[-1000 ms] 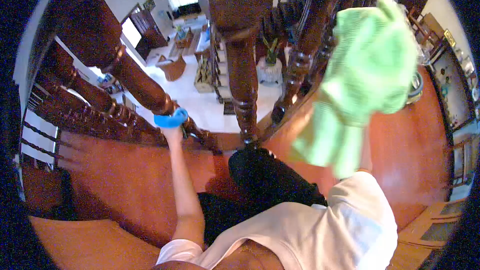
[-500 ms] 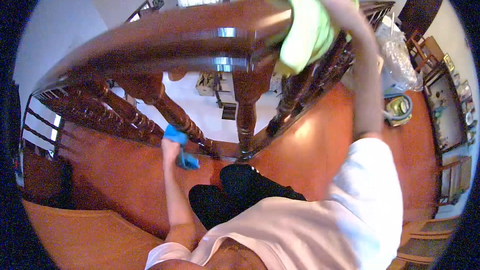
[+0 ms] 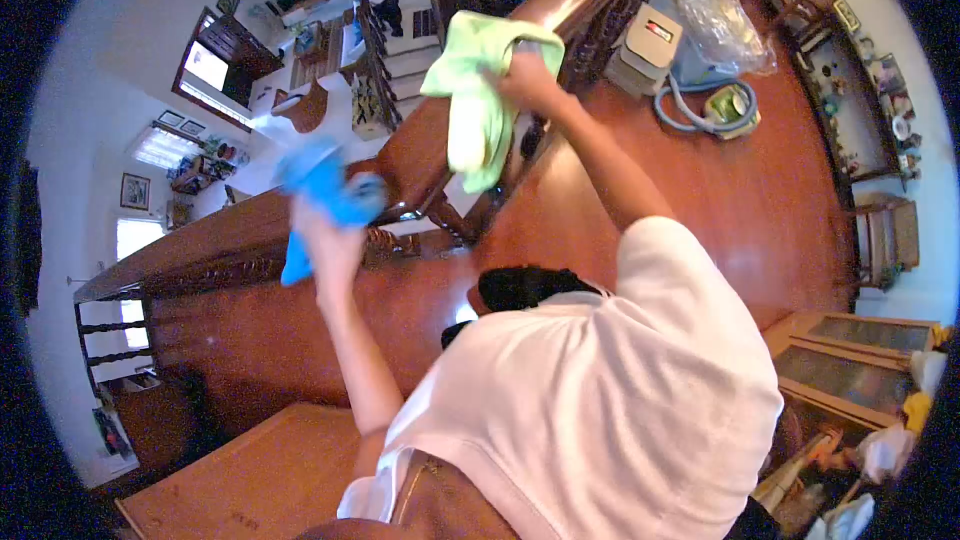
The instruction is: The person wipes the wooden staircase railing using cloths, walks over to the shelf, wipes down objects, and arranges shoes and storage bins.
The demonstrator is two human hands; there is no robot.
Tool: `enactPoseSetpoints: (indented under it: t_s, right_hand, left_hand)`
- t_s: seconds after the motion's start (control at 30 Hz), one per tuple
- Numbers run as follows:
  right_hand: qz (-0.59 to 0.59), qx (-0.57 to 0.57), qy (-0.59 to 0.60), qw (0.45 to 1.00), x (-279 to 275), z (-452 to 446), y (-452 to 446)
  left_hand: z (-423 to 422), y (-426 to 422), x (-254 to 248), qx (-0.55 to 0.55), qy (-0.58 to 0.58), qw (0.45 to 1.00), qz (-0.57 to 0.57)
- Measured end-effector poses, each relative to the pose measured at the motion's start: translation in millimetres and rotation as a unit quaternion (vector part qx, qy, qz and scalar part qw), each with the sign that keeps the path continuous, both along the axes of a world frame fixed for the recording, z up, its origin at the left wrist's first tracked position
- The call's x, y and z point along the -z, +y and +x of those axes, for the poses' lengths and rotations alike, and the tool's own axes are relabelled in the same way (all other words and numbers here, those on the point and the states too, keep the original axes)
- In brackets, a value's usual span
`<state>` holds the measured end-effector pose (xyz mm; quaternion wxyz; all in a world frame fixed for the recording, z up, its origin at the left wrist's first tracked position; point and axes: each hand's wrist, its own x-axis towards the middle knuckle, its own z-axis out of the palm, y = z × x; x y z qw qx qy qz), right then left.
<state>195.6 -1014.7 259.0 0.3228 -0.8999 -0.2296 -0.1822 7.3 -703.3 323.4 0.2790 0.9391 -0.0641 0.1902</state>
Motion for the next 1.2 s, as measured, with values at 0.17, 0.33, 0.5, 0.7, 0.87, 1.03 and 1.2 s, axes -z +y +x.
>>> enactPoseSetpoints:
  t_s: [0.17, 0.33, 0.5, 0.7, 0.87, 1.03, 1.2]
  right_hand:
    - [-0.047, 0.239, 0.096, 0.965, 1.3, 92.1, -99.4]
    - [-0.119, 0.283, -0.012, 0.951, 5.5, 123.8, -115.7]
    - [-0.208, 0.146, 0.191, 0.948, -26.2, 32.4, -32.2]
    - [-0.006, -0.212, -0.025, 0.977, -31.9, -17.7, 36.3]
    - [0.051, -0.133, 0.009, 0.99, -49.0, 22.7, 17.3]
    - [-0.119, -0.211, 0.015, 0.97, -49.1, 27.1, -8.5]
    - [-0.171, -0.337, 0.369, 0.849, -116.0, 64.5, -49.3]
  left_hand:
    - [0.7, -46.8, 3.8, -0.023, 0.074, 0.987, 0.138]
    - [-23.3, -64.0, -23.3, -0.064, 0.214, 0.941, 0.254]
    - [0.4, -74.8, -6.4, -0.121, 0.297, 0.934, 0.158]
    - [55.8, -109.8, 1.9, -0.054, 0.185, 0.969, 0.154]
    - [51.1, -105.7, -16.2, -0.116, 0.054, 0.99, 0.061]
    - [16.5, -96.9, -7.5, -0.156, 0.033, 0.974, 0.16]
    - [6.4, -82.4, -38.1, -0.144, 0.081, 0.981, 0.099]
